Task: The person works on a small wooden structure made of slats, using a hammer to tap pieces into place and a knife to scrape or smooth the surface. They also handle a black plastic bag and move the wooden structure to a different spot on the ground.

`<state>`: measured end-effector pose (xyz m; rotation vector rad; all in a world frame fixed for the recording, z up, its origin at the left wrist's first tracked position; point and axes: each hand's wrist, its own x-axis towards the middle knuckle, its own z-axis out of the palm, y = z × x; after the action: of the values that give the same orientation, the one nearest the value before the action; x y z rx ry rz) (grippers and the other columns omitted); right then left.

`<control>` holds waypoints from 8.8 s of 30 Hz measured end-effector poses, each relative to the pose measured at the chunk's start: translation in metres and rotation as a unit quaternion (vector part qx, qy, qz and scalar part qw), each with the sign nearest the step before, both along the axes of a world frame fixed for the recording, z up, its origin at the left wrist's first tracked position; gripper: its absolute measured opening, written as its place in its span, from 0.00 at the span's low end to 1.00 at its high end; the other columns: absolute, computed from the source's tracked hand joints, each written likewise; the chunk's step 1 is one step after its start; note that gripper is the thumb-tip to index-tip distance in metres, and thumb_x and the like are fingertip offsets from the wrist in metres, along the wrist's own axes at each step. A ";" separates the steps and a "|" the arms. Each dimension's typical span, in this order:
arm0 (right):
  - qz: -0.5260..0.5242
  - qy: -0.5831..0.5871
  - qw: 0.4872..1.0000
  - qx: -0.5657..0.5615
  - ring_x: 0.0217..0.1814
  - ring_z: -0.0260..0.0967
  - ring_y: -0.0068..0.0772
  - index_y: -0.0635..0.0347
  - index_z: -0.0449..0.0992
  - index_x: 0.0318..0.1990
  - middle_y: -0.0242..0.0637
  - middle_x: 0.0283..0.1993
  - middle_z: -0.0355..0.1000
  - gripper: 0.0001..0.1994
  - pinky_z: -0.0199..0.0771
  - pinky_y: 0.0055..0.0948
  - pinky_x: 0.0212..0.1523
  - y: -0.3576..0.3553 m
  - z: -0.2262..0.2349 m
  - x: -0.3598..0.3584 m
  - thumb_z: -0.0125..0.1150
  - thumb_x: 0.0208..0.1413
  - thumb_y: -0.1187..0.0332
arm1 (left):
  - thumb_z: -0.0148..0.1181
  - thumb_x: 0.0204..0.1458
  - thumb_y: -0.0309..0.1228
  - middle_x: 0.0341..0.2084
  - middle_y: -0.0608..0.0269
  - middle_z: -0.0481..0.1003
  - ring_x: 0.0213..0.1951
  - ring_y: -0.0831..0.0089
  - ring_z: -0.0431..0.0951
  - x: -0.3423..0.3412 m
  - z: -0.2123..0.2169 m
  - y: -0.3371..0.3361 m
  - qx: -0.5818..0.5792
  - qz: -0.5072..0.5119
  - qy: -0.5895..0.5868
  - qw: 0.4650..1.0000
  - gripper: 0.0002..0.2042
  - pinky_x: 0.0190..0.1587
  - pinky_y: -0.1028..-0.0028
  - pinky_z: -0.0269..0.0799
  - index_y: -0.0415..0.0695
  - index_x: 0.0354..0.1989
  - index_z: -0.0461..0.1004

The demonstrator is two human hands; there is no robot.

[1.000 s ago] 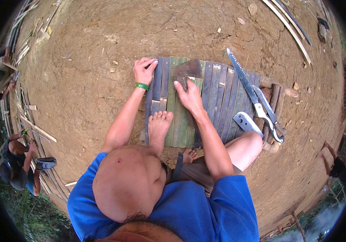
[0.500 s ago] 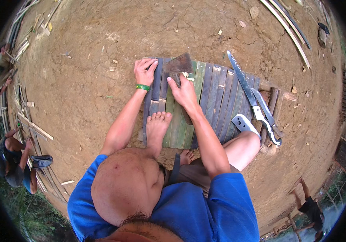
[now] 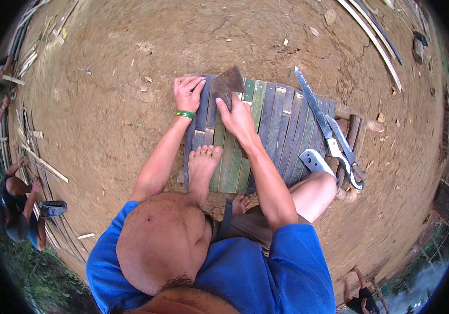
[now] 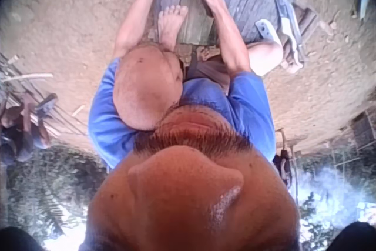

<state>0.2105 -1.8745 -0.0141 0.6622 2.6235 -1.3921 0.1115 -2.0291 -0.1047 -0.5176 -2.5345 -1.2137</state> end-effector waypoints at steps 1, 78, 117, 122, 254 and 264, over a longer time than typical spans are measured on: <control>0.004 -0.007 1.000 0.013 0.47 0.77 0.62 0.75 0.72 0.53 0.67 0.39 0.76 0.27 0.75 0.48 0.48 -0.001 0.003 -0.002 0.59 0.61 0.54 | 0.69 0.47 0.28 0.34 0.64 0.82 0.41 0.62 0.74 0.000 0.000 0.000 -0.008 -0.001 0.006 1.000 0.06 0.49 0.65 0.69 0.47 0.35 0.85; 0.126 0.031 0.974 0.184 0.29 0.74 0.69 0.66 0.69 0.46 0.64 0.25 0.74 0.19 0.75 0.56 0.30 -0.010 -0.017 -0.043 0.57 0.62 0.56 | 0.52 0.61 0.50 0.45 0.46 0.69 0.48 0.53 0.70 0.060 0.021 0.000 -0.271 0.155 -0.212 0.926 0.39 0.50 0.57 0.63 0.30 0.70 0.51; -0.044 -0.045 0.997 -0.046 0.17 0.68 0.28 0.68 0.74 0.43 0.35 0.18 0.69 0.18 0.67 0.32 0.21 0.047 0.015 0.057 0.59 0.64 0.57 | 0.61 0.55 0.32 0.35 0.54 0.72 0.43 0.54 0.71 0.171 -0.020 -0.159 -0.298 0.198 -0.130 0.925 0.06 0.47 0.56 0.65 0.43 0.33 0.75; -0.036 -0.082 0.995 -0.049 0.29 0.79 0.46 0.73 0.73 0.49 0.52 0.27 0.76 0.24 0.75 0.41 0.35 0.041 0.013 0.054 0.61 0.62 0.55 | 0.55 0.59 0.28 0.32 0.49 0.74 0.39 0.50 0.75 0.161 -0.012 -0.152 -0.157 0.190 -0.154 0.957 0.05 0.45 0.56 0.70 0.39 0.37 0.71; 0.094 0.087 0.985 0.119 0.29 0.74 0.67 0.61 0.70 0.45 0.59 0.24 0.74 0.15 0.74 0.58 0.30 -0.041 0.014 -0.042 0.58 0.62 0.58 | 0.67 0.46 0.21 0.34 0.53 0.81 0.38 0.57 0.82 -0.006 0.002 -0.027 0.077 -0.007 -0.008 0.997 0.06 0.42 0.65 0.78 0.37 0.33 0.82; 0.057 0.065 0.991 0.100 0.37 0.75 0.66 0.67 0.76 0.42 0.62 0.31 0.76 0.17 0.75 0.54 0.39 -0.036 0.029 -0.051 0.59 0.62 0.58 | 0.67 0.48 0.23 0.36 0.52 0.81 0.38 0.55 0.82 -0.006 0.007 -0.030 0.072 0.004 -0.011 0.997 0.09 0.44 0.64 0.77 0.38 0.38 0.81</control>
<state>0.1599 -1.9102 0.0147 0.4463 2.8794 -1.1890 0.1057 -2.0595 -0.0981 -0.4627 -2.4398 -1.3932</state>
